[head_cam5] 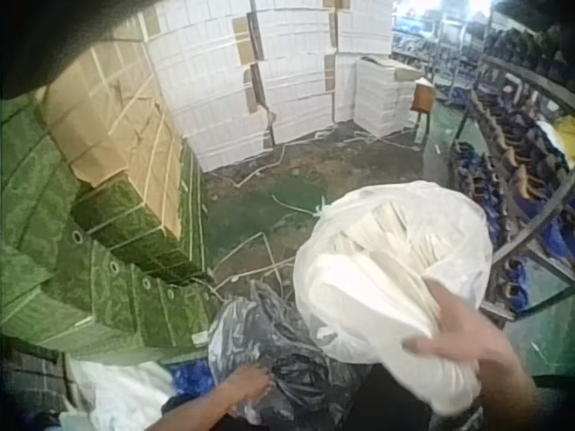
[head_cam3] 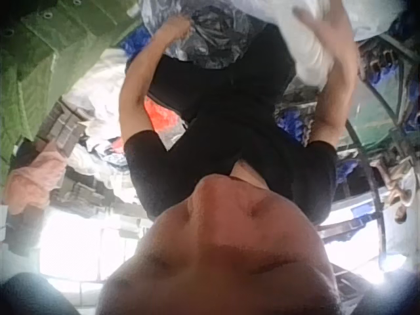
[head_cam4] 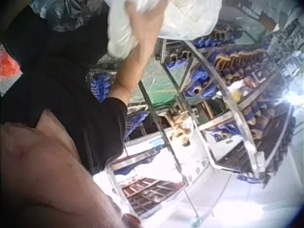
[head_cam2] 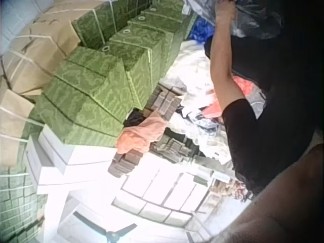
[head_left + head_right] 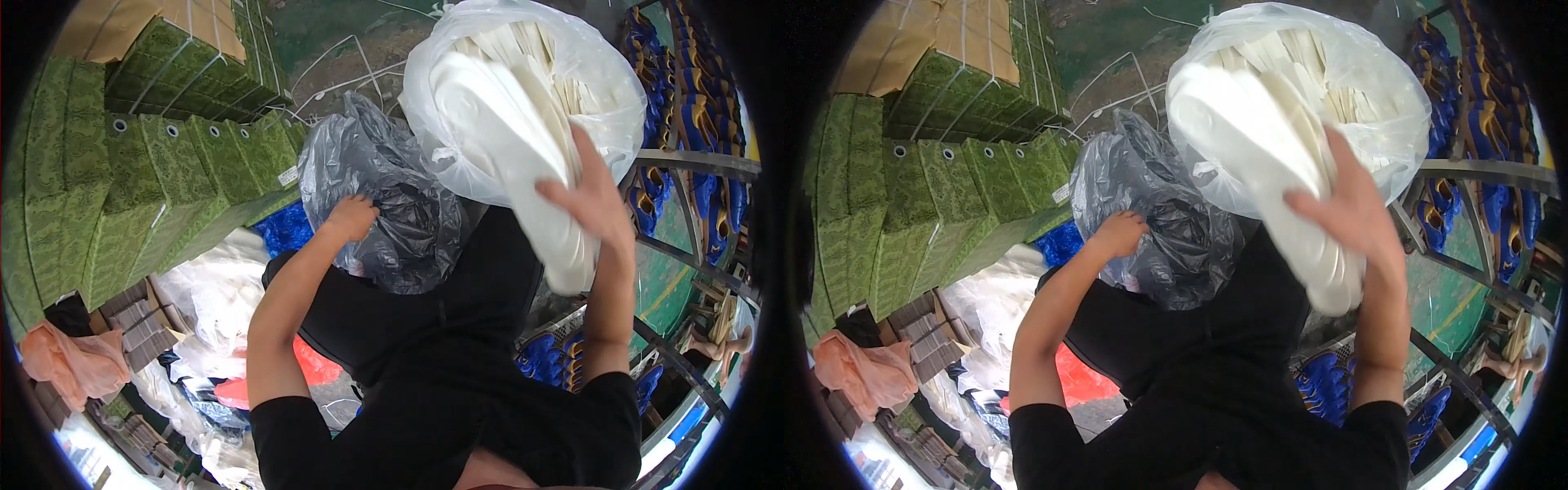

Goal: The person sits on the floor in a cluttered storage area and sorts white shoe insoles. They repeatedly pick up handfuls of insoles from a large white plastic bag and transfer them into a smaller blue plastic bag. The person also briefly handles a smartphone at the beginning of the clip.

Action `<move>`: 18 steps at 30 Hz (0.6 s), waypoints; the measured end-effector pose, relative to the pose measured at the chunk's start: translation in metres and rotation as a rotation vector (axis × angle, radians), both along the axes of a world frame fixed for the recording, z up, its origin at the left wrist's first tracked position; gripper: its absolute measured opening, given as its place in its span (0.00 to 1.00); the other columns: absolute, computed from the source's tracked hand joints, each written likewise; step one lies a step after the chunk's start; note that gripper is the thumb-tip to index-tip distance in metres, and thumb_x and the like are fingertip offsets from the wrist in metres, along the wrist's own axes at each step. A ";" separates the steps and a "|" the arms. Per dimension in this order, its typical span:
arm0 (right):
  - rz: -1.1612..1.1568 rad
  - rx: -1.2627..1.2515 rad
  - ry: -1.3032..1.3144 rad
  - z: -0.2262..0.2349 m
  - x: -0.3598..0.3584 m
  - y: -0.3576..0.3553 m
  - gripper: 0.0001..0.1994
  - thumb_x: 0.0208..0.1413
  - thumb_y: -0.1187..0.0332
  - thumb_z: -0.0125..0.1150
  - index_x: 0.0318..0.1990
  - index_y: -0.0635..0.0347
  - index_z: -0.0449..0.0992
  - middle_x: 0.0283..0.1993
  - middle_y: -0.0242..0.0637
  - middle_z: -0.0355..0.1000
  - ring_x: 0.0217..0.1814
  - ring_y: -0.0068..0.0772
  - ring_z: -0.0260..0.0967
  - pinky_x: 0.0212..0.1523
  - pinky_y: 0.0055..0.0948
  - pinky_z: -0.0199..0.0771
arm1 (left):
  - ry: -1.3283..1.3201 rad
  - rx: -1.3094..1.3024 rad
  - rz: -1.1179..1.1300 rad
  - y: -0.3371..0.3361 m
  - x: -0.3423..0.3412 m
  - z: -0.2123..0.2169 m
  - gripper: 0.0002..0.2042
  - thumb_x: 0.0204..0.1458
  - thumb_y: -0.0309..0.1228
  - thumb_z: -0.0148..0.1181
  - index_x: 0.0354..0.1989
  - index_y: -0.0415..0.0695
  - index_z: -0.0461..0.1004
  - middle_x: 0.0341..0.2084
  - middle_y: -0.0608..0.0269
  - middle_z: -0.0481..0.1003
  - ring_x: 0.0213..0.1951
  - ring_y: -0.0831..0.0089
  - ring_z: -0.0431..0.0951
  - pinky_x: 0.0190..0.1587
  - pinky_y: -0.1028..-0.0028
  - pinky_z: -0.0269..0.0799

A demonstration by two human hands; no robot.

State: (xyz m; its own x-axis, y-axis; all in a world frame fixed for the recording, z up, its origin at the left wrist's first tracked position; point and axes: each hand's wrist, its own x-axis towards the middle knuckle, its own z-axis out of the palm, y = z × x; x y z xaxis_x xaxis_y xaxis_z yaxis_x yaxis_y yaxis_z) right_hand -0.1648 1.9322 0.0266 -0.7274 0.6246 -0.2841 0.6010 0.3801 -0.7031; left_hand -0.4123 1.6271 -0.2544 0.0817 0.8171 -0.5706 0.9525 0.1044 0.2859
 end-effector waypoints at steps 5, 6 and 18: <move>-0.015 -1.102 0.022 -0.075 -0.017 -0.087 0.38 0.48 0.62 0.71 0.64 0.77 0.66 0.55 0.47 0.75 0.56 0.35 0.73 0.57 0.32 0.73 | 0.431 0.123 -0.523 0.007 0.030 -0.145 0.21 0.61 0.38 0.55 0.62 0.53 0.76 0.66 0.65 0.70 0.70 0.63 0.64 0.72 0.57 0.54; -0.025 -1.242 -0.079 -0.108 -0.028 -0.104 0.36 0.49 0.63 0.70 0.63 0.77 0.68 0.54 0.48 0.75 0.54 0.34 0.75 0.54 0.32 0.75 | 0.813 0.309 -0.570 -0.023 0.019 -0.188 0.21 0.64 0.40 0.51 0.65 0.53 0.74 0.70 0.65 0.66 0.73 0.64 0.61 0.73 0.59 0.52; -0.211 -0.341 -0.163 -0.333 -0.109 -0.152 0.47 0.48 0.52 0.73 0.68 0.76 0.58 0.61 0.62 0.70 0.59 0.55 0.75 0.62 0.45 0.73 | 0.216 -0.326 0.686 -0.016 -0.072 0.092 0.47 0.55 0.56 0.62 0.72 0.30 0.52 0.58 0.31 0.72 0.58 0.39 0.75 0.61 0.52 0.70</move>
State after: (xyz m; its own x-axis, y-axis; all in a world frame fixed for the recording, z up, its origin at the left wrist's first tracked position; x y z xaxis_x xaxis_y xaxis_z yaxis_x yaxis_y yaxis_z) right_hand -0.2739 1.7801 -0.3065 -0.5223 0.6053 -0.6007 0.7541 -0.0012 -0.6568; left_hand -0.4848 1.6112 -0.1619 -0.5200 0.4340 -0.7357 0.6760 0.7356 -0.0439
